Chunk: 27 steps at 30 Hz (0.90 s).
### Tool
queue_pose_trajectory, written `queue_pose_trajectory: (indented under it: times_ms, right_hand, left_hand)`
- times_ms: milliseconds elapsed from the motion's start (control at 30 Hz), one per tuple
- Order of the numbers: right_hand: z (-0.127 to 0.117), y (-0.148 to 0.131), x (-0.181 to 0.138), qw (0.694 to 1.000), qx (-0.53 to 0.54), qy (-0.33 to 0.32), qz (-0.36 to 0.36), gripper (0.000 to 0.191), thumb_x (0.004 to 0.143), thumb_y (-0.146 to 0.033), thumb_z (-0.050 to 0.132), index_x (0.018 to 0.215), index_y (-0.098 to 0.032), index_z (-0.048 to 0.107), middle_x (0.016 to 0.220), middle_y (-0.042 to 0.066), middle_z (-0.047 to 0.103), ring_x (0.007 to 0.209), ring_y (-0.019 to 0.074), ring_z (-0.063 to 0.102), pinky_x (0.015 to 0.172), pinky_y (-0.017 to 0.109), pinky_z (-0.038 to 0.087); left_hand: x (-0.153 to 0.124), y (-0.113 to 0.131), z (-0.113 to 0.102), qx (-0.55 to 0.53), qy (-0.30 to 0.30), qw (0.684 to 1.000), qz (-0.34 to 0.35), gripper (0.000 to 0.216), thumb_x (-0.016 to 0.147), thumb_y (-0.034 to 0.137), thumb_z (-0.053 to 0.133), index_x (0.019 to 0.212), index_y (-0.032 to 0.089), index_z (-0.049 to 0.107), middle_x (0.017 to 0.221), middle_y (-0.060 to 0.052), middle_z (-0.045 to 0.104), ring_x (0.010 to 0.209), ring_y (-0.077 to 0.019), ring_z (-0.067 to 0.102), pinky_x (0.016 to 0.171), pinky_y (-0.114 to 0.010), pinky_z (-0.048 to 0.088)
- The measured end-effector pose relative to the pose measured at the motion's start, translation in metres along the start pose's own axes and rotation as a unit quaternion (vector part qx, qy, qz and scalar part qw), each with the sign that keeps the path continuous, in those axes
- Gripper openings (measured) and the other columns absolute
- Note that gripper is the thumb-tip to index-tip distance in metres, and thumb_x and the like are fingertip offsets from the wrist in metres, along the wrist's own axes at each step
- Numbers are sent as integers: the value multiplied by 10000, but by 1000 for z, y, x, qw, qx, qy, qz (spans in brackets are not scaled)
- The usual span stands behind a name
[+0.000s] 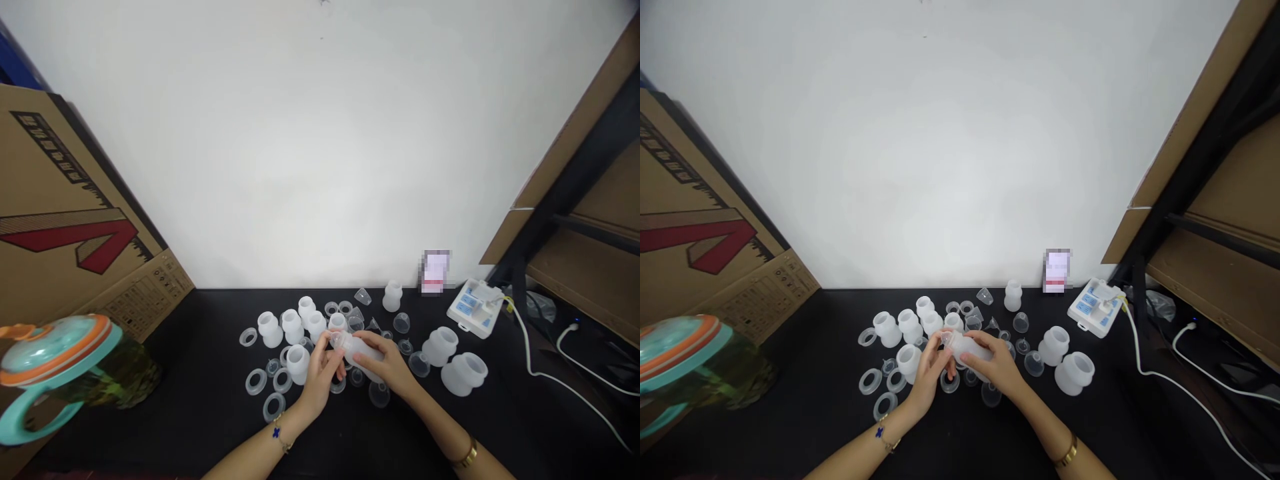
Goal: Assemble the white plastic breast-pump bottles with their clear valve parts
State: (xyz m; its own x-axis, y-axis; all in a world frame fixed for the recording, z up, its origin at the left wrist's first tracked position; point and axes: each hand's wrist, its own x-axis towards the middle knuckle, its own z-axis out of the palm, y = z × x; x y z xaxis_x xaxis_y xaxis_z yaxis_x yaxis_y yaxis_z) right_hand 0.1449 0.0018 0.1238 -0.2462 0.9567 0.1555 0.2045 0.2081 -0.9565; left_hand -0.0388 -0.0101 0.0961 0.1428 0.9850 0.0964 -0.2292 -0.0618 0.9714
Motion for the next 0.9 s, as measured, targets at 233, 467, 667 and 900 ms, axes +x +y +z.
queue_pose_trajectory:
  times_ms: [233, 467, 667, 900]
  right_hand:
    - [1, -1, 0, 1000, 8, 4, 3, 420, 799, -473, 766, 1126, -209, 750, 1017, 71, 772, 951, 307, 695, 845, 392, 539]
    - [1, 1, 0, 1000, 1, 3, -2, 415, 804, -480, 759, 1124, -216, 750, 1007, 63, 770, 931, 297, 694, 823, 374, 539]
    - [0, 0, 0, 1000, -4, 2, -1, 401, 803, -469, 762, 1113, -215, 746, 985, 55, 763, 912, 289, 684, 809, 361, 514]
    - [0, 1, 0, 1000, -2, -2, 1, 413, 811, -470, 755, 1130, -209, 736, 992, 62, 761, 919, 294, 679, 814, 366, 506]
  left_hand:
    - [0, 5, 0, -5, -21, 1000, 5, 571, 926, 551, 602, 1340, 169, 511, 590, 34, 571, 535, -159, 522, 545, -262, 417]
    - [4, -7, -3, 6, -5, 1000, 7, 513, 917, 550, 617, 1268, 193, 506, 588, 57, 558, 509, -139, 510, 508, -229, 413]
    - [4, -10, -3, 4, 3, 1000, 11, 445, 919, 520, 635, 1203, 208, 494, 664, 57, 561, 511, -114, 501, 493, -211, 406]
    - [3, -6, -2, 0, -5, 1000, 14, 439, 930, 507, 627, 1223, 204, 505, 687, 42, 577, 527, -120, 513, 507, -224, 407]
